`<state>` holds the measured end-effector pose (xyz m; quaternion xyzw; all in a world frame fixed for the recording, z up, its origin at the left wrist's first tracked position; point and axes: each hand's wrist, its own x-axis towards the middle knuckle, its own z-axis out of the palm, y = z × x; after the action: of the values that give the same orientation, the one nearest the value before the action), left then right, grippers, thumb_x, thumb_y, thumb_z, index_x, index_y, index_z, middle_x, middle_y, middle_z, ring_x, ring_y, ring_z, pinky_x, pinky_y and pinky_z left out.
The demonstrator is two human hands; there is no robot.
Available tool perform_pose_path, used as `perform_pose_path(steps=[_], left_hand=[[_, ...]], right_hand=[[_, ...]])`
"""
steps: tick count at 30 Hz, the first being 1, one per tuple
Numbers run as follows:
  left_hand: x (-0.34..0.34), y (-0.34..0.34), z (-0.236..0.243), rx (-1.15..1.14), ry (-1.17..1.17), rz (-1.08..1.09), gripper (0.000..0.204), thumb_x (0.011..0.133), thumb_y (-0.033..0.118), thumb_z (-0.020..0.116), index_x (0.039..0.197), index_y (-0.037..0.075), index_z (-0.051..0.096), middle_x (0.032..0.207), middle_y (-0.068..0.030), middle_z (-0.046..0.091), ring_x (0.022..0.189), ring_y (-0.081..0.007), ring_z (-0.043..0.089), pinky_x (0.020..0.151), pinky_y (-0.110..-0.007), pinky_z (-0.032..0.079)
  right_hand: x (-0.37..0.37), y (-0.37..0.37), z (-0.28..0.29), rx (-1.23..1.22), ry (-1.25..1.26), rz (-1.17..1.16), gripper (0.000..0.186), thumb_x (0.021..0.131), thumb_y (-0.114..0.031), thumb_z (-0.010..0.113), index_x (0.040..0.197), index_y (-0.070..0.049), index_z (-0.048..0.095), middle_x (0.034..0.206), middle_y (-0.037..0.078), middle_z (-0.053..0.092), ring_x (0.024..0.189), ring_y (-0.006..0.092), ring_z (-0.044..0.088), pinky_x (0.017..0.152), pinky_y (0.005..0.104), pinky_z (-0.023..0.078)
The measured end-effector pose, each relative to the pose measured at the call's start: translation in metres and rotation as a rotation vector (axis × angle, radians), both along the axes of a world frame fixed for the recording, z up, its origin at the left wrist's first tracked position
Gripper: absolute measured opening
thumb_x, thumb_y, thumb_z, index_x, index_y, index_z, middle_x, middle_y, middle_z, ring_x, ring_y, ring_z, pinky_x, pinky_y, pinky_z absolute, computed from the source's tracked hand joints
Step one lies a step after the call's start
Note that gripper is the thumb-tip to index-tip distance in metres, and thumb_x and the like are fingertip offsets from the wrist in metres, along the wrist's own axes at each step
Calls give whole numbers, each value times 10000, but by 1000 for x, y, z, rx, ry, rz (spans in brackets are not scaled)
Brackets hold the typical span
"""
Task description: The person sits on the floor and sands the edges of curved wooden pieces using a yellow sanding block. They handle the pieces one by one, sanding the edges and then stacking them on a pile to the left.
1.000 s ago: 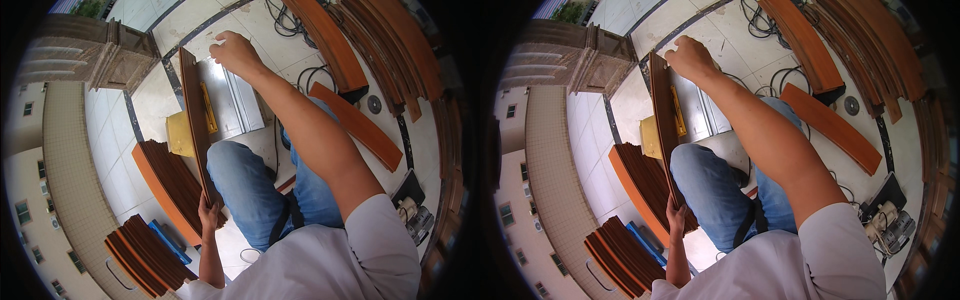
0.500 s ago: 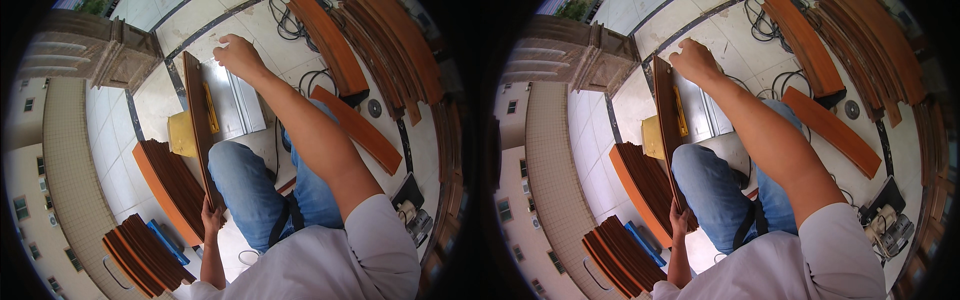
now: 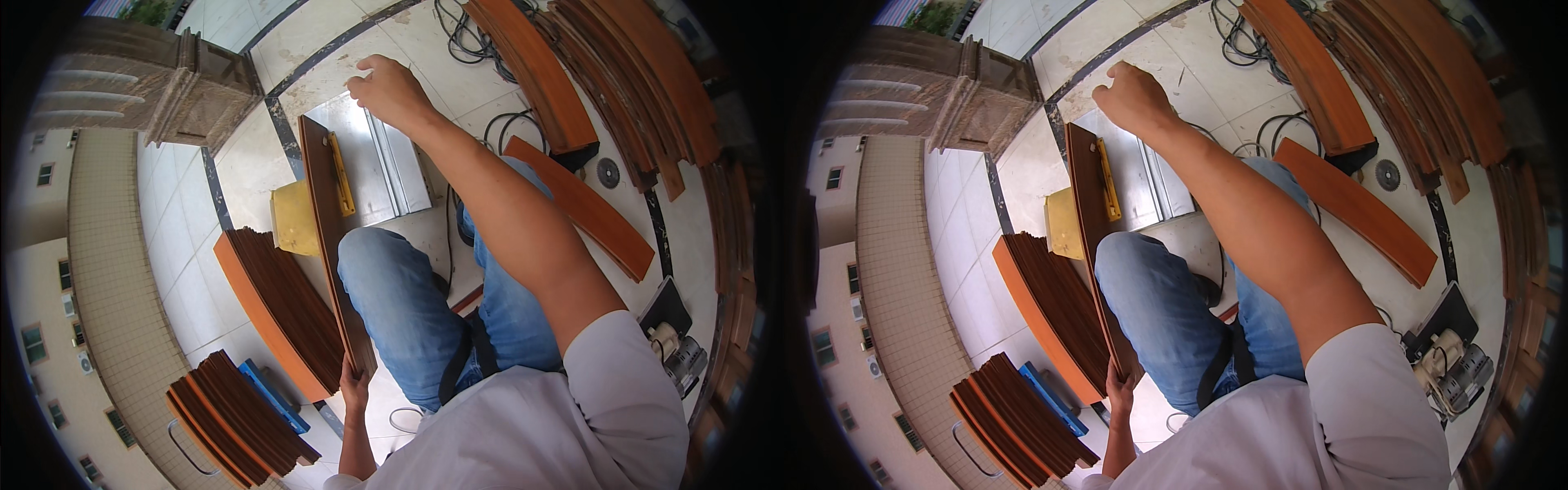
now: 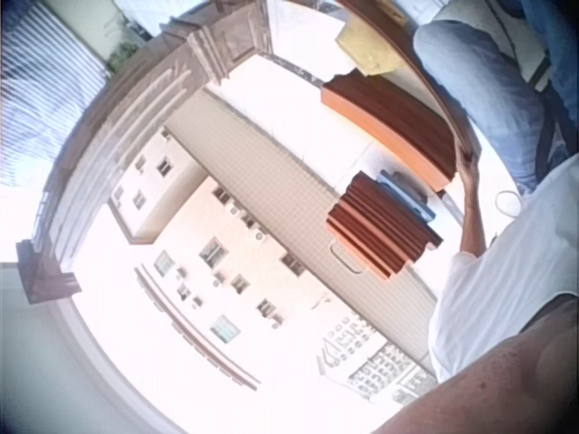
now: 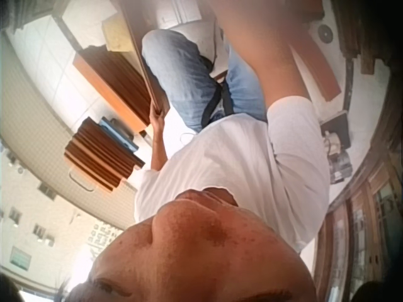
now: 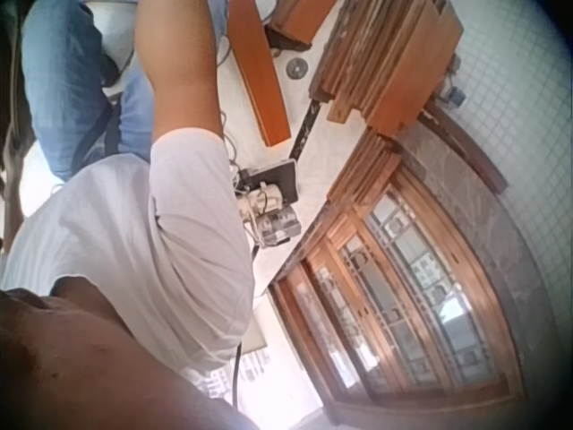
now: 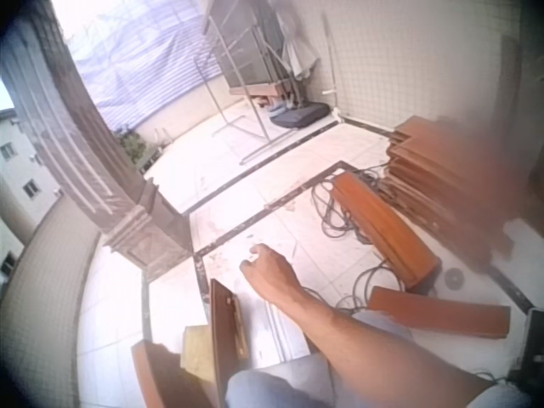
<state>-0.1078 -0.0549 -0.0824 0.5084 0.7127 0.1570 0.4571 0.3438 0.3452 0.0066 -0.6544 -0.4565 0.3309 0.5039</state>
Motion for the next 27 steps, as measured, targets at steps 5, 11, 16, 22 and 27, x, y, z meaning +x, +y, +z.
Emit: perform_pose_path(steps=[5,11,16,22,27], left_hand=[[0,-13,8,-7,-7,7,747,864,-129,562,1579,24,410,1429,-171,603,1345,-260,576,1134,-363,432],[-12,-28,7,-21,20,13,737,874,-124,575,1577,25,412,1411,-168,603,1333,-262,583,1125,-370,440],[-14,-35,6,-28,37,18,729,893,-123,584,1583,34,412,1415,-161,597,1327,-251,584,1112,-362,445],[-9,-34,12,-43,6,42,748,880,-136,563,1592,39,412,1419,-137,591,1322,-235,577,1116,-348,433],[-22,-43,2,-23,-81,101,746,861,-152,546,1577,34,444,1431,-121,581,1341,-228,558,1129,-341,414]], right_hand=[[0,-2,-1,6,-22,-14,576,904,-264,655,1359,83,589,976,157,773,861,217,751,815,345,573],[2,-8,2,2,-25,-2,573,903,-274,642,1356,74,600,1028,189,741,963,270,713,891,375,546],[2,-11,3,8,-49,-22,567,897,-255,653,1351,80,600,891,143,766,829,216,738,817,349,561],[6,-12,1,13,-42,-20,565,899,-243,661,1354,84,592,940,167,762,854,225,749,829,353,562],[7,-14,2,20,-36,-12,565,900,-244,662,1354,84,590,954,174,760,852,225,751,827,353,563]])
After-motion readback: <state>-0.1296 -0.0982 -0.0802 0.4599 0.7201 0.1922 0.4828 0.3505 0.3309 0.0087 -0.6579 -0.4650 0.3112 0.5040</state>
